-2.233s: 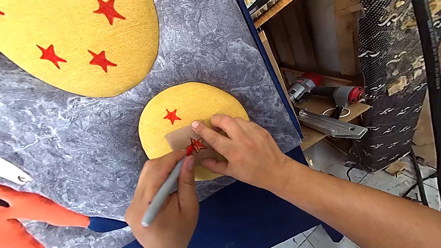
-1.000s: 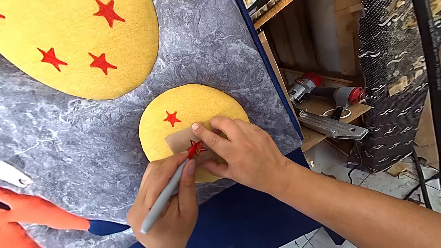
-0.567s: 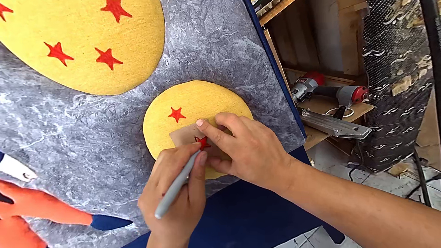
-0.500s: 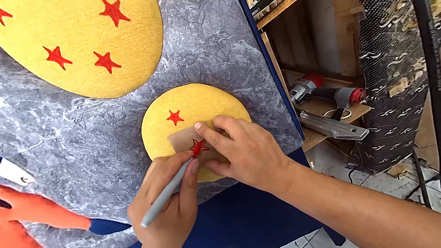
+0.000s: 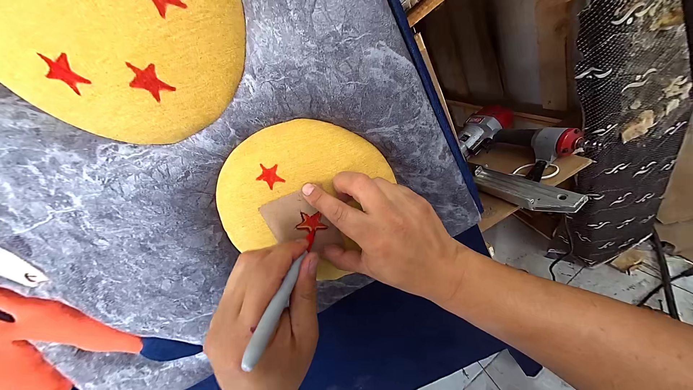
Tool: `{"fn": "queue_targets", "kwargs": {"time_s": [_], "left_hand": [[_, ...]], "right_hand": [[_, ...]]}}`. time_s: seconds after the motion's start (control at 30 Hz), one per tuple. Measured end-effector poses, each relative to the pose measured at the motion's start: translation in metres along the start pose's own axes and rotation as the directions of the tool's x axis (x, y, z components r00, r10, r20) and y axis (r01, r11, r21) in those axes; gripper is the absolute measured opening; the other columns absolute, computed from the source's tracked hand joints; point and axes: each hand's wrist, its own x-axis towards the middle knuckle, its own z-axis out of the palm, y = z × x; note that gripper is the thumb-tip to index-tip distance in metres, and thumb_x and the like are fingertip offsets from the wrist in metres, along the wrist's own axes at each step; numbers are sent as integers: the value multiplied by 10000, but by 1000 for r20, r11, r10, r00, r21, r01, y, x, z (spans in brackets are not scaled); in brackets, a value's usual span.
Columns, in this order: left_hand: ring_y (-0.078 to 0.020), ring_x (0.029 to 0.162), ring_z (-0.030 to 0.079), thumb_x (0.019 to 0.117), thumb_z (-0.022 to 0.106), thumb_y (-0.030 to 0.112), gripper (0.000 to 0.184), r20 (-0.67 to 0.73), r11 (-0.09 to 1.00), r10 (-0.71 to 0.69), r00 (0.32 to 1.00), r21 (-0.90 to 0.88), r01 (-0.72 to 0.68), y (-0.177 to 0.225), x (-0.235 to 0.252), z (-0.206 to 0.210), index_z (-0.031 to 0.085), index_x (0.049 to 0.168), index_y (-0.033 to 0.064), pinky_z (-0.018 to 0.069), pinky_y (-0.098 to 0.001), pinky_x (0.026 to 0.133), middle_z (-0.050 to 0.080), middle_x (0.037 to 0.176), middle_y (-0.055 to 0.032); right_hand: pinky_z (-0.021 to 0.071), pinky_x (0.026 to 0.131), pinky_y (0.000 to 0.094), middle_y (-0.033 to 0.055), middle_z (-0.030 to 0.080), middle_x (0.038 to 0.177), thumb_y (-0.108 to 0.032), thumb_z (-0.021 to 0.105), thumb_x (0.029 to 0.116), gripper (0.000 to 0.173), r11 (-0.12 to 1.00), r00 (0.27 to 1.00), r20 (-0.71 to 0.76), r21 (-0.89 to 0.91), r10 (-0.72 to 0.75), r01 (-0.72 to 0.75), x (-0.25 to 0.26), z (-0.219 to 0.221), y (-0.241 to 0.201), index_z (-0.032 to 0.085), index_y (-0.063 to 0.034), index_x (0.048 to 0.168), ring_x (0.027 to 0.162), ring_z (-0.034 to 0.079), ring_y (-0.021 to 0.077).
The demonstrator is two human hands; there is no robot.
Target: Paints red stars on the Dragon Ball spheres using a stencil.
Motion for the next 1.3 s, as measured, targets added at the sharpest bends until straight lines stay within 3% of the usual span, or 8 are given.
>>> {"fn": "queue_targets", "kwargs": {"time_s": [0.5,0.8,0.93,1.13,1.3], "left_hand": [[-70,837,674,1005,631,210,217,161,994,-49,986,108,32,12,19,-15,741,1003,23,552,-219,734,727,907,-59],[-70,823,660,999,640,189,205,64,998,-46,997,42,43,8,11,-6,730,989,5,544,-208,723,707,888,-66],[-46,789,647,1010,630,212,225,115,997,-78,990,21,76,8,13,-11,721,1000,6,538,-193,697,701,878,-44],[-48,764,675,1021,628,190,190,-26,985,-129,991,-121,125,12,6,3,707,1030,17,584,-196,670,703,898,-10],[-60,765,668,1008,641,189,197,-49,989,-132,990,-73,128,9,8,4,719,1026,9,577,-213,669,705,899,-28]], "right_hand": [[498,625,326,88,628,1212,-408,690,942,547,1000,1000,7,26,9,-9,1,1,1,619,-206,1446,825,604,209],[497,619,319,86,626,1193,-402,692,943,545,1000,1000,3,27,9,-9,1,1,2,618,-200,1444,821,604,206],[495,620,317,82,625,1195,-413,695,942,552,999,1000,5,32,12,-12,1,1,2,617,-199,1445,819,600,201],[489,615,314,79,624,1184,-411,694,944,538,999,1000,-5,37,8,-8,1,2,2,626,-198,1432,816,596,200],[504,634,318,72,624,1202,-429,694,944,543,1000,1000,-7,14,4,-3,1,3,3,623,-206,1433,830,603,198]]}}
